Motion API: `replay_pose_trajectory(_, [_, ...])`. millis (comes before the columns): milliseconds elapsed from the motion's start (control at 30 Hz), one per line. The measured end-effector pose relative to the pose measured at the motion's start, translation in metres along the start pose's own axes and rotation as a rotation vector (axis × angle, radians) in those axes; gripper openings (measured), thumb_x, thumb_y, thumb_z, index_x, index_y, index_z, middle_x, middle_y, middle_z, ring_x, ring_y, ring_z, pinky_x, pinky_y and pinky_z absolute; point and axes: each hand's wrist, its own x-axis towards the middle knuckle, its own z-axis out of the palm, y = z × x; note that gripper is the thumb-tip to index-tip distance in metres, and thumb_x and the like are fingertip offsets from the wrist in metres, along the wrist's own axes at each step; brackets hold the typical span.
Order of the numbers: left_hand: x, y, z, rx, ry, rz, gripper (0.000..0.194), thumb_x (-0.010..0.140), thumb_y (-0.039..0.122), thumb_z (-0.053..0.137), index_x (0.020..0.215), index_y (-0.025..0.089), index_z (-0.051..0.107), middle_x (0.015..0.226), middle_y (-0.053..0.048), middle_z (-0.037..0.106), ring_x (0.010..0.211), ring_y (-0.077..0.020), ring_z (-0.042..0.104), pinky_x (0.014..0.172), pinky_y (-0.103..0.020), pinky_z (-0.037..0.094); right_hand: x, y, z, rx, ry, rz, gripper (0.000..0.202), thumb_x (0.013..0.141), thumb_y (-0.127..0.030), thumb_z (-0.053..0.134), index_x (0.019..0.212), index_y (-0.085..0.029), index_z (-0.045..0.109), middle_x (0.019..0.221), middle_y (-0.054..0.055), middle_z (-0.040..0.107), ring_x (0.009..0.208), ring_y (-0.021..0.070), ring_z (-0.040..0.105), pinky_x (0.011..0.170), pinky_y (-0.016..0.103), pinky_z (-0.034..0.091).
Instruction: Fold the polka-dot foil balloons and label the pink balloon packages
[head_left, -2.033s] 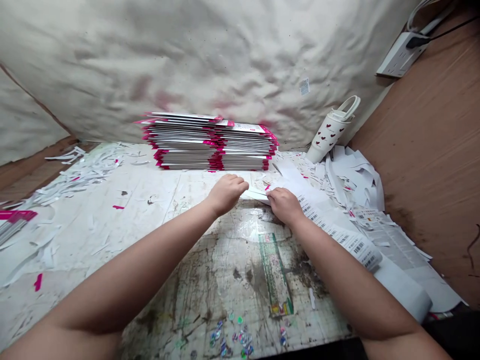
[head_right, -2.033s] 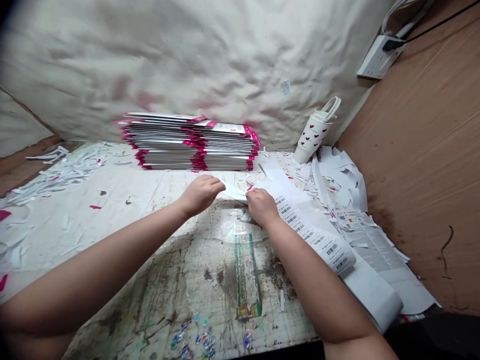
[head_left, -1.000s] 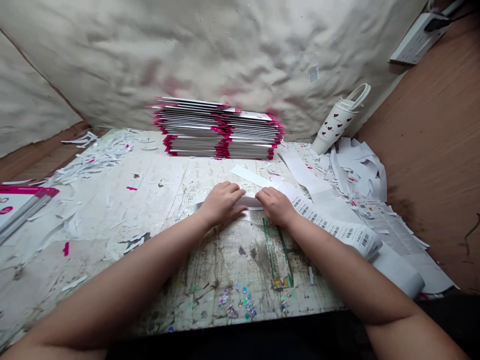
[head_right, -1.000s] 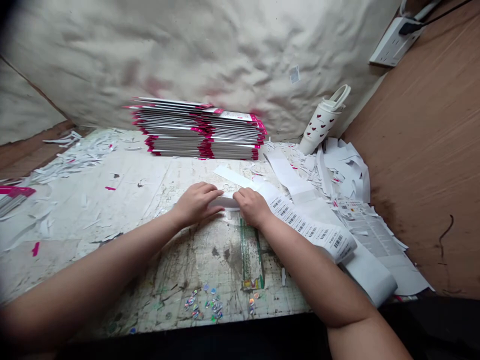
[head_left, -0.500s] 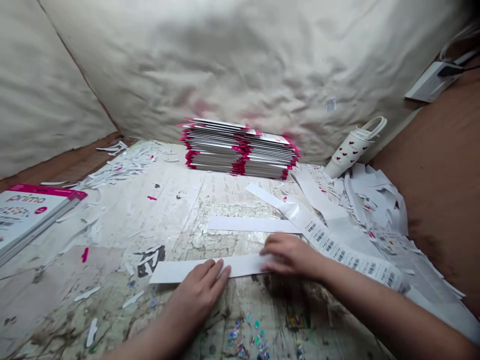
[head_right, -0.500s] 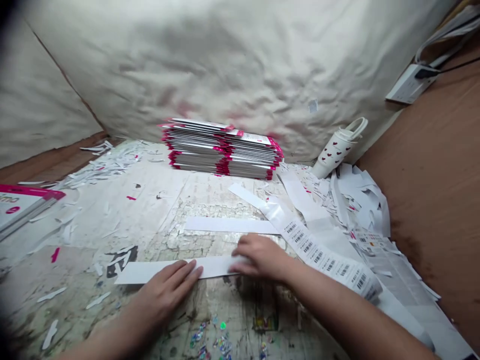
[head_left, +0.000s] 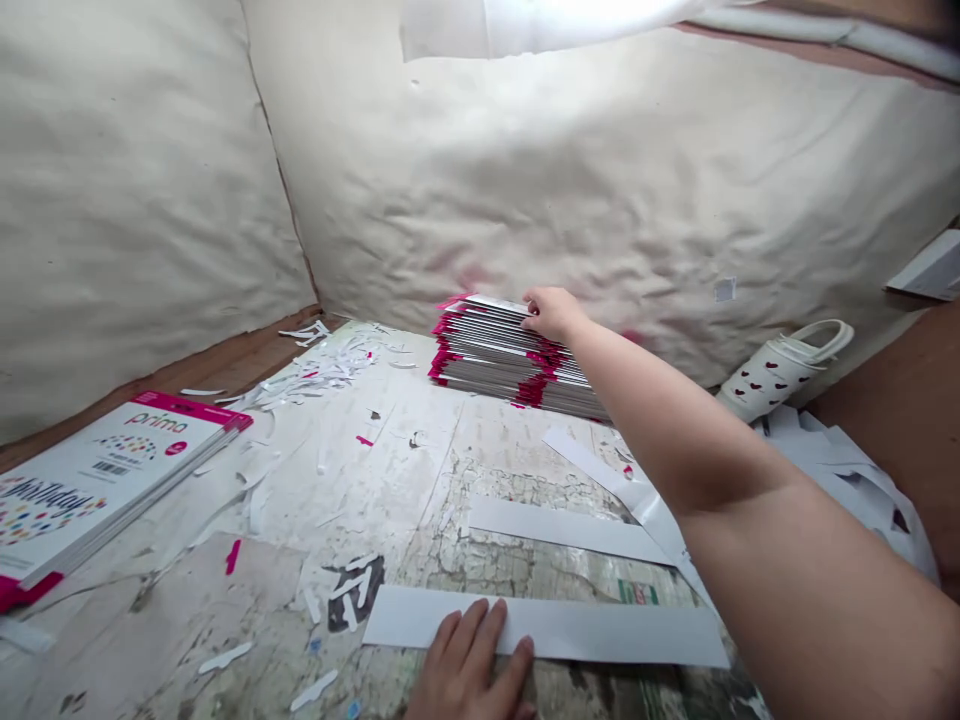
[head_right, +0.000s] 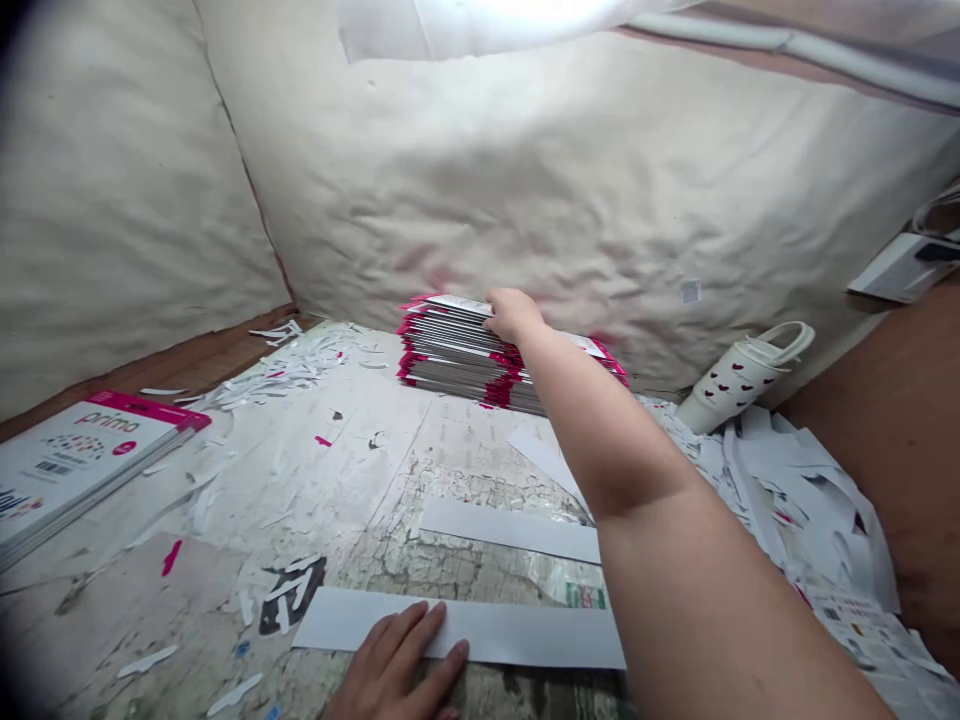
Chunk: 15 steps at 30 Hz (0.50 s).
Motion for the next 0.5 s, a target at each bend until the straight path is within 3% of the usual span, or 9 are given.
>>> replay_pose_trajectory(333, [-0.005,-0.002,0.005,-0.03,-0.011,-0.016,0.029,0.084,0.047,0.049,0.105,0.033,0.063,0.101,-0.004,0.068,0.095,-0.0209,0.06,0.081,-0.031,0.043,0.006,0.009,-0.004,-0.11,-0.075,-0.07,0.04,0.072,-0.033,0.065,0.11,-0.02,0.06,0.097,0.003,0.068,0.091,0.0204,0.061,0.075,0.028,0.045])
replay_pose_trajectory(500, [-0.009,0.017,0.014,-0.139,-0.065,-0.194,0.032,0.084,0.042,0.05,0.111,0.03,0.061,0.096,-0.001,0.07,0.091,-0.0212,0.062,0.085,-0.033,0.043,0.001,-0.003,-0.005,-0.188,-0.083,-0.127,0.033,0.074,-0.024,0.061,0.106,-0.02,0.06,0.102,0.008,0.066,0.099,0.0247,0.058,0.082,0.032,0.042])
